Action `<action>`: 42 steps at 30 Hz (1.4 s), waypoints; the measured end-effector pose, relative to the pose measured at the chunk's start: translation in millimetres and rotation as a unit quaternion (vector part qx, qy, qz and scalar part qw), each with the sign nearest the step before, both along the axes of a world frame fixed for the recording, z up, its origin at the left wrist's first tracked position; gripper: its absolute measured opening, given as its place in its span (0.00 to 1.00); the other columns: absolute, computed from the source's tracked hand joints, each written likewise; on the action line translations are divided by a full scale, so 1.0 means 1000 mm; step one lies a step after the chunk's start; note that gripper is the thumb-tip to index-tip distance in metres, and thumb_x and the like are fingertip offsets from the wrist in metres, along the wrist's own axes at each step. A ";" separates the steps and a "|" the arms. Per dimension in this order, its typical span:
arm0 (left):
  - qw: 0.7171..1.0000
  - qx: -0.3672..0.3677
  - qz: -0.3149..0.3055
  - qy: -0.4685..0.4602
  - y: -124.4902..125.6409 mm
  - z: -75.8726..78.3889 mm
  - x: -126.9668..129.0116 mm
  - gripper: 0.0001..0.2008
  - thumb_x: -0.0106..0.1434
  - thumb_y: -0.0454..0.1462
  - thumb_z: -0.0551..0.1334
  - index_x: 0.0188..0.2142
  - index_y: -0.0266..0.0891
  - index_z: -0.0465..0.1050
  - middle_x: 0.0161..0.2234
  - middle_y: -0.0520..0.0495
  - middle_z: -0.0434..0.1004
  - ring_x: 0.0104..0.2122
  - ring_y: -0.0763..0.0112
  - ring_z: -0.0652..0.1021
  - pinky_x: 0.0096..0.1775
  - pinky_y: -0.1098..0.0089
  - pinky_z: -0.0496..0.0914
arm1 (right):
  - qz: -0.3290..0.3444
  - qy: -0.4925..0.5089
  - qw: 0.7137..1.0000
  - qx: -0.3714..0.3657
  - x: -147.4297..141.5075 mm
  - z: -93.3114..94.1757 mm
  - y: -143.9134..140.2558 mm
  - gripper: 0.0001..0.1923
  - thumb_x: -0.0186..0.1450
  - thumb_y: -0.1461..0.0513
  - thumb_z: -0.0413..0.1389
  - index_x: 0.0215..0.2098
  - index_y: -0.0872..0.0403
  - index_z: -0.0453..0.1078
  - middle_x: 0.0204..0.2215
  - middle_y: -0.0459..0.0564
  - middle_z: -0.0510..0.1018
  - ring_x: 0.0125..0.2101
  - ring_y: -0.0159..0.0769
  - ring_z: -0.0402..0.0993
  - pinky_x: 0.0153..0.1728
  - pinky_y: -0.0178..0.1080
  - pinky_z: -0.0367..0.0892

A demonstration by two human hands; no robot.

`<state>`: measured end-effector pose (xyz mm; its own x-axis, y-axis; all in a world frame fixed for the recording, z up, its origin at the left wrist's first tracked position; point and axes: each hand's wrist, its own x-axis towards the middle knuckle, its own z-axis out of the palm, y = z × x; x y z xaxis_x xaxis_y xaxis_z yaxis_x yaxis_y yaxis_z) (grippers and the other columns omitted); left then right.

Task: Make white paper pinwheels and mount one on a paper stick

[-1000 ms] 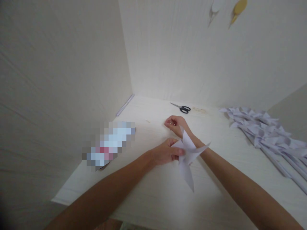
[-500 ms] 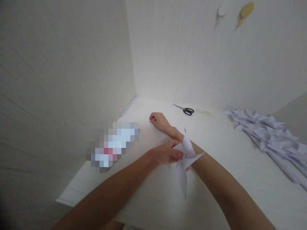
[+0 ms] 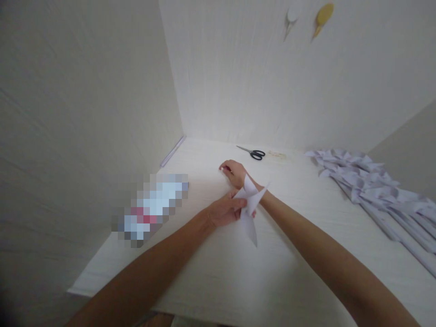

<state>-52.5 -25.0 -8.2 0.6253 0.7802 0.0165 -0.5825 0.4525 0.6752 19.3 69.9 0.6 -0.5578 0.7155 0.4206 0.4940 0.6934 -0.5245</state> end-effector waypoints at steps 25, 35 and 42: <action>0.840 0.107 0.378 0.374 0.003 -0.009 0.012 0.12 0.47 0.42 0.61 0.24 0.33 0.73 0.18 0.53 0.68 0.22 0.76 0.69 0.28 0.73 0.65 | -0.121 0.076 0.967 0.210 0.089 -0.007 -0.099 0.04 0.60 0.65 0.50 0.30 0.55 0.66 0.21 0.46 0.72 0.22 0.29 0.68 0.22 0.32 0.62; 0.799 0.142 0.375 0.447 -0.004 -0.002 0.013 0.13 0.49 0.43 0.59 0.26 0.34 0.74 0.22 0.52 0.71 0.24 0.74 0.69 0.28 0.74 0.64 | -0.152 0.045 0.981 0.115 0.086 -0.013 -0.095 0.10 0.62 0.61 0.46 0.24 0.53 0.58 0.20 0.45 0.66 0.20 0.30 0.61 0.21 0.33 0.55; 0.790 0.155 0.370 0.463 -0.004 -0.001 0.014 0.12 0.49 0.42 0.59 0.25 0.35 0.75 0.21 0.53 0.71 0.23 0.76 0.69 0.26 0.75 0.63 | -0.163 0.024 0.981 0.102 0.085 -0.014 -0.094 0.11 0.63 0.59 0.45 0.23 0.53 0.57 0.19 0.45 0.66 0.20 0.30 0.60 0.22 0.33 0.54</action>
<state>-38.9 -29.0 -9.5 -0.1449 0.9861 0.0817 0.1977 -0.0521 0.9789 104.1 -23.6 -13.7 -0.2890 0.7516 0.5930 0.6859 0.5946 -0.4195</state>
